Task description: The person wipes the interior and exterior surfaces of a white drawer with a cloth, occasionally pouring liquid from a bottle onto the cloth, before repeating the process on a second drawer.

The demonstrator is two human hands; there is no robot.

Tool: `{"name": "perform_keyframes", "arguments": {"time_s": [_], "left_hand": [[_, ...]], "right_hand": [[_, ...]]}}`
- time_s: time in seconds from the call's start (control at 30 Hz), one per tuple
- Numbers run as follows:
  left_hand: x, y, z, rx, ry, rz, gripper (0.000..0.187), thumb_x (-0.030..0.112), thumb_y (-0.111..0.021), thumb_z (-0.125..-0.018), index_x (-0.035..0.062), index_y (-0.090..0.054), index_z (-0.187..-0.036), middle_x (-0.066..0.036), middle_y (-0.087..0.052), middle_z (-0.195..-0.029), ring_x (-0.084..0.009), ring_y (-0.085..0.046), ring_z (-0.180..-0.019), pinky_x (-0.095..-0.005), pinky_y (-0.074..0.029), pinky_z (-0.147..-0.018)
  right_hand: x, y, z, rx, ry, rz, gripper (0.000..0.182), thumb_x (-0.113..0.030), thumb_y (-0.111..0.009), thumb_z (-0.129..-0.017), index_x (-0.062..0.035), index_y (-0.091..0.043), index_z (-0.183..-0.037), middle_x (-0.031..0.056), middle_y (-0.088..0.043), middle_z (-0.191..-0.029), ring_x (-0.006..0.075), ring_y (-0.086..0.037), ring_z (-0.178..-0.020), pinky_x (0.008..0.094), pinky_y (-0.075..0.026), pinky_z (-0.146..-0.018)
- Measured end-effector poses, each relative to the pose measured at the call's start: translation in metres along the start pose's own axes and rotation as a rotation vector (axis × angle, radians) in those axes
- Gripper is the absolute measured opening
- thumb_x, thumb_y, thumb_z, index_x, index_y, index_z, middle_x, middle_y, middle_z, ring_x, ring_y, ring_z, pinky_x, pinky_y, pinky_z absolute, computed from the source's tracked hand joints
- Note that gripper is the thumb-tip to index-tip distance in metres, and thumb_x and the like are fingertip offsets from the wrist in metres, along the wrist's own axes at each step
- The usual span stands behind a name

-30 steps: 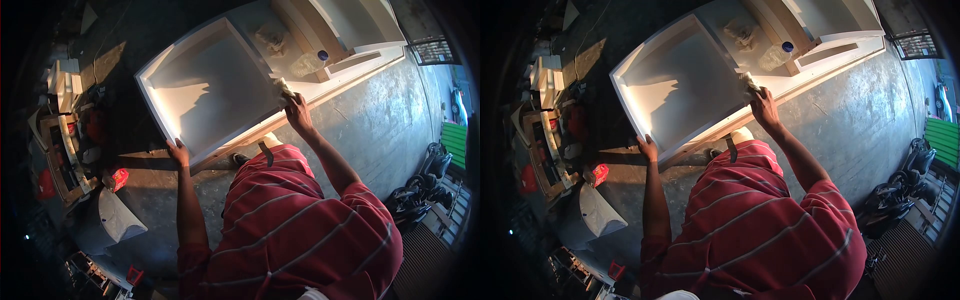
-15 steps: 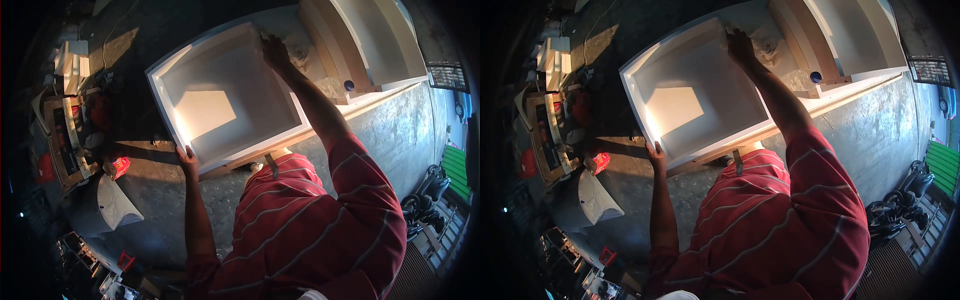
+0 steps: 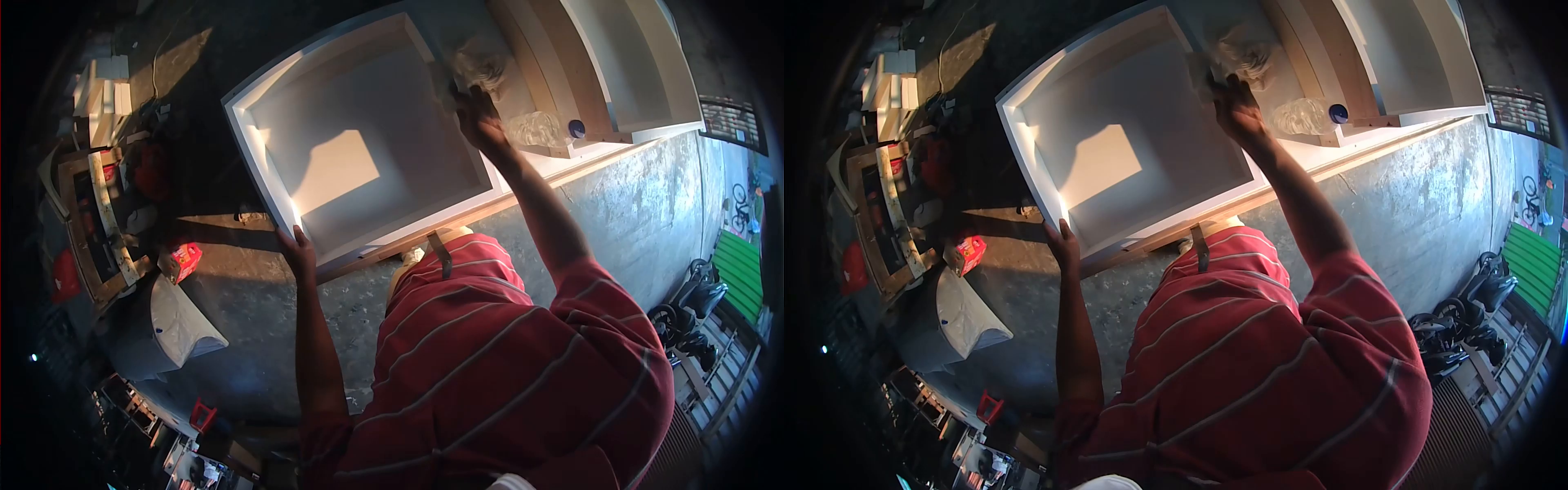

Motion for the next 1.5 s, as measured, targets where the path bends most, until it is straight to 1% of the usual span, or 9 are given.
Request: {"name": "perform_keyframes", "arguments": {"time_s": [0.2,0.27,0.63,0.93,0.97,1.03,1.1,1.23,1.5], "left_hand": [[0.01,0.002,0.0,-0.023,0.096,0.1,0.044,0.022,-0.045,-0.095,-0.0077,-0.036,-0.127,-0.034,-0.045,-0.12,-0.0482,-0.046,-0.11,-0.0478,-0.039,-0.092],[-0.006,-0.005,-0.003,0.065,-0.082,0.045,0.044,0.021,-0.045,-0.095,-0.0096,-0.036,-0.125,-0.034,-0.045,-0.118,-0.0485,-0.045,-0.11,-0.0482,-0.038,-0.092],[-0.011,-0.009,-0.006,0.131,-0.171,-0.093,0.046,0.02,-0.048,-0.094,-0.0126,-0.036,-0.123,-0.036,-0.046,-0.117,-0.0487,-0.046,-0.109,-0.0484,-0.039,-0.091],[0.007,0.003,0.002,0.051,-0.018,-0.047,0.045,0.024,-0.046,-0.095,-0.0083,-0.036,-0.125,-0.035,-0.05,-0.112,-0.0488,-0.05,-0.102,-0.0479,-0.042,-0.084],[0.009,0.004,0.001,0.015,0.011,-0.004,0.045,0.025,-0.046,-0.096,-0.0076,-0.036,-0.125,-0.035,-0.051,-0.111,-0.0488,-0.051,-0.101,-0.0478,-0.043,-0.082],[0.0,-0.001,0.0,0.01,-0.024,-0.005,0.045,0.025,-0.046,-0.095,-0.007,-0.036,-0.125,-0.034,-0.051,-0.109,-0.0489,-0.051,-0.099,-0.0482,-0.043,-0.08],[0.003,-0.001,-0.002,0.09,-0.085,-0.05,0.044,0.024,-0.047,-0.095,-0.0073,-0.036,-0.124,-0.035,-0.05,-0.109,-0.0488,-0.051,-0.099,-0.0486,-0.043,-0.08],[-0.005,-0.006,-0.005,0.155,-0.149,-0.098,0.042,0.022,-0.047,-0.095,-0.0083,-0.037,-0.123,-0.035,-0.049,-0.11,-0.0486,-0.05,-0.1,-0.0486,-0.042,-0.082],[-0.006,-0.011,-0.007,0.145,-0.103,-0.077,0.043,0.019,-0.049,-0.093,-0.0095,-0.038,-0.123,-0.033,-0.05,-0.111,-0.0475,-0.05,-0.103,-0.0486,-0.041,-0.088]], "right_hand": [[-0.052,0.072,0.129,-0.25,-0.318,-0.099,0.04,0.001,-0.054,-0.073,-0.0047,-0.061,-0.111,0.019,-0.056,-0.095,0.0378,-0.051,-0.09,0.0431,-0.044,-0.078],[-0.055,0.074,0.136,-0.314,-0.365,-0.071,0.04,0.0,-0.055,-0.072,-0.0015,-0.06,-0.112,0.0172,-0.057,-0.094,0.0355,-0.052,-0.089,0.0405,-0.044,-0.075],[0.008,-0.001,-0.008,-0.072,-0.005,0.067,0.045,-0.006,-0.057,-0.072,-0.0103,-0.058,-0.118,0.0243,-0.056,-0.096,0.0403,-0.056,-0.082,0.0473,-0.047,-0.071],[0.07,-0.088,-0.148,-0.212,-0.165,0.076,0.039,-0.011,-0.058,-0.077,-0.0092,-0.06,-0.115,0.0232,-0.058,-0.1,0.0382,-0.06,-0.09,0.0449,-0.051,-0.08],[0.097,-0.122,-0.145,-0.18,-0.226,0.033,0.042,-0.025,-0.058,-0.079,-0.0104,-0.06,-0.118,0.0249,-0.054,-0.114,0.0387,-0.059,-0.096,0.0444,-0.048,-0.086],[0.099,-0.118,-0.133,-0.138,-0.296,-0.006,0.049,-0.039,-0.058,-0.081,-0.0116,-0.06,-0.121,0.0266,-0.05,-0.127,0.0393,-0.057,-0.102,0.044,-0.045,-0.091],[0.043,-0.053,-0.111,-0.154,-0.24,0.098,0.04,-0.013,-0.058,-0.077,-0.0091,-0.059,-0.117,0.0226,-0.058,-0.1,0.0379,-0.06,-0.09,0.0449,-0.051,-0.08],[0.033,-0.026,-0.005,-0.051,-0.074,-0.009,0.046,-0.008,-0.059,-0.075,-0.0095,-0.058,-0.12,0.0229,-0.058,-0.097,0.0401,-0.059,-0.089,0.0437,-0.05,-0.077],[-0.051,0.08,0.143,-0.295,-0.408,-0.102,0.04,0.0,-0.058,-0.072,-0.0061,-0.062,-0.112,0.021,-0.058,-0.092,0.0394,-0.057,-0.087,0.0449,-0.048,-0.077]]}}
Point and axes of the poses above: each hand's wrist, its own z-axis away from the middle knuckle, its own y-axis out of the back of the hand, x = y × z, the point moved 3 cm from there along -z, towards the middle knuckle
